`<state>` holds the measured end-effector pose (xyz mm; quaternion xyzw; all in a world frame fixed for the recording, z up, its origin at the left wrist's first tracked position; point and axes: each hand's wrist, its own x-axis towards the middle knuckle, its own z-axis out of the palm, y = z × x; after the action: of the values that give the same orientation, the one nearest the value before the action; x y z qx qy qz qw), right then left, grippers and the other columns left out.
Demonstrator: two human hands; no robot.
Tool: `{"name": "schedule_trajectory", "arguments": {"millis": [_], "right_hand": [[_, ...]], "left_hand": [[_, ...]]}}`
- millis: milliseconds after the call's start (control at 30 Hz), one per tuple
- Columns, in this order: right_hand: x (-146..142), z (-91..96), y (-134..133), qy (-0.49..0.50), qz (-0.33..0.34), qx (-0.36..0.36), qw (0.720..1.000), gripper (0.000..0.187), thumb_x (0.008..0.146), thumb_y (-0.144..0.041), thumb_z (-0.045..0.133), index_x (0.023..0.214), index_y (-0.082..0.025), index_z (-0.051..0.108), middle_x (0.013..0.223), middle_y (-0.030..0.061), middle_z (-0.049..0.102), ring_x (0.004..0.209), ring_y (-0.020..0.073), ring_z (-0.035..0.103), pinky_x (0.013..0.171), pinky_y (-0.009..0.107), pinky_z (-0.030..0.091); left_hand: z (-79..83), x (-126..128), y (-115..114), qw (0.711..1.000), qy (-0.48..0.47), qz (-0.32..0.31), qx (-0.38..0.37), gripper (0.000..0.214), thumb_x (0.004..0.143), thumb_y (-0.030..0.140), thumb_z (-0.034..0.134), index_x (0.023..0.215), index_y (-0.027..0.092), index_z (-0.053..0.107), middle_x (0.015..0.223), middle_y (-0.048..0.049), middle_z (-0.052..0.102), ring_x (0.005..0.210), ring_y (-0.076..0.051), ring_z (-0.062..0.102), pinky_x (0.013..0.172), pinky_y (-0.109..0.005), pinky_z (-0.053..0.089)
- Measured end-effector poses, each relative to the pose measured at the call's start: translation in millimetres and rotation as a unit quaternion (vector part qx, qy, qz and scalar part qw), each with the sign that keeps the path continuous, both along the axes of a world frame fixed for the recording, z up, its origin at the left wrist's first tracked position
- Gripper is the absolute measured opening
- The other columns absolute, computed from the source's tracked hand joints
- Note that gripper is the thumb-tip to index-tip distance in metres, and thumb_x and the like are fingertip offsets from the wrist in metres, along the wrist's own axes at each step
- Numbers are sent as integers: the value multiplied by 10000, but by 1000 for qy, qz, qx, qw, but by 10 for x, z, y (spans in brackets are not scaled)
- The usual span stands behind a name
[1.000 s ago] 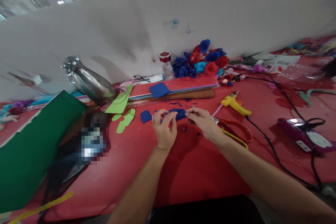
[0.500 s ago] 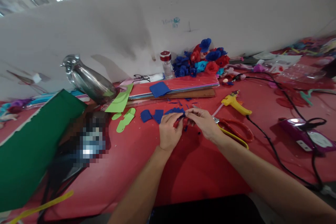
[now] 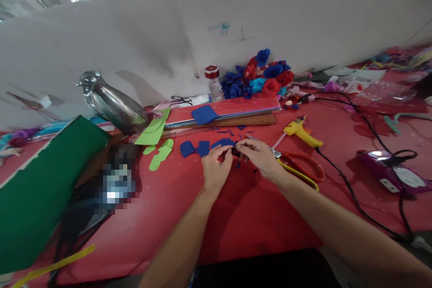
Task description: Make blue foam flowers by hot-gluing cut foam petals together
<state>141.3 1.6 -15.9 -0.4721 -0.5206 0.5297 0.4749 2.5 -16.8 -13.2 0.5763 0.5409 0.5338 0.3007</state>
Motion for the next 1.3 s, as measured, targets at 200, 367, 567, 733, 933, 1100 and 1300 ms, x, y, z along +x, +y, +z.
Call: {"name": "schedule_trajectory", "arguments": {"millis": [200,367,567,733,933,1100,1300], "right_hand": [[1,-6,-4,-45,-9,57,997,197,646,-337,673,781,-194,663,776,17,699,673,137,613,664,280,488],[-19,-30,-26,-94,-33,95,990,175,664,-296,645,810,-199,655,794,22,695,626,130,589,609,273,471],[-33,-32,-48,-102,-41,129,986,140,701,-285,600,794,-196,656,779,18,683,628,131,586,614,272,463],[-31,-25,-60,-119,-44,145,981,147,724,-271,587,812,-189,672,767,24,686,623,134,589,613,273,466],[-27,-54,-56,-146,-55,168,973,168,742,-257,593,856,-192,699,803,35,696,636,133,584,611,267,473],[-28,-37,-59,-160,-60,187,967,161,730,-214,598,843,-203,713,790,31,700,601,125,575,565,250,468],[-29,-10,-68,-159,-53,183,969,166,727,-214,596,841,-198,715,803,36,705,607,129,583,573,258,469]], "left_hand": [[-7,13,45,983,-161,-10,-90,139,701,249,666,801,196,745,799,-28,740,761,-165,662,785,-307,516],[-14,13,67,963,-237,-18,-131,172,645,228,703,807,174,723,775,-26,725,750,-143,645,768,-282,501],[-27,11,75,961,-244,-40,-127,178,617,186,696,795,182,692,789,-17,709,785,-136,641,808,-281,486],[-22,18,74,964,-240,-31,-108,174,618,185,697,790,184,670,776,-4,687,764,-124,621,785,-266,477],[8,24,55,963,-238,-34,-124,160,630,199,681,788,175,676,728,4,682,711,-116,609,755,-256,471],[7,19,57,964,-232,-34,-128,183,620,204,678,800,170,679,724,-1,691,701,-120,621,751,-261,479],[12,23,58,964,-231,-35,-130,195,617,201,681,810,174,672,727,-6,688,720,-129,632,766,-272,481]]}}
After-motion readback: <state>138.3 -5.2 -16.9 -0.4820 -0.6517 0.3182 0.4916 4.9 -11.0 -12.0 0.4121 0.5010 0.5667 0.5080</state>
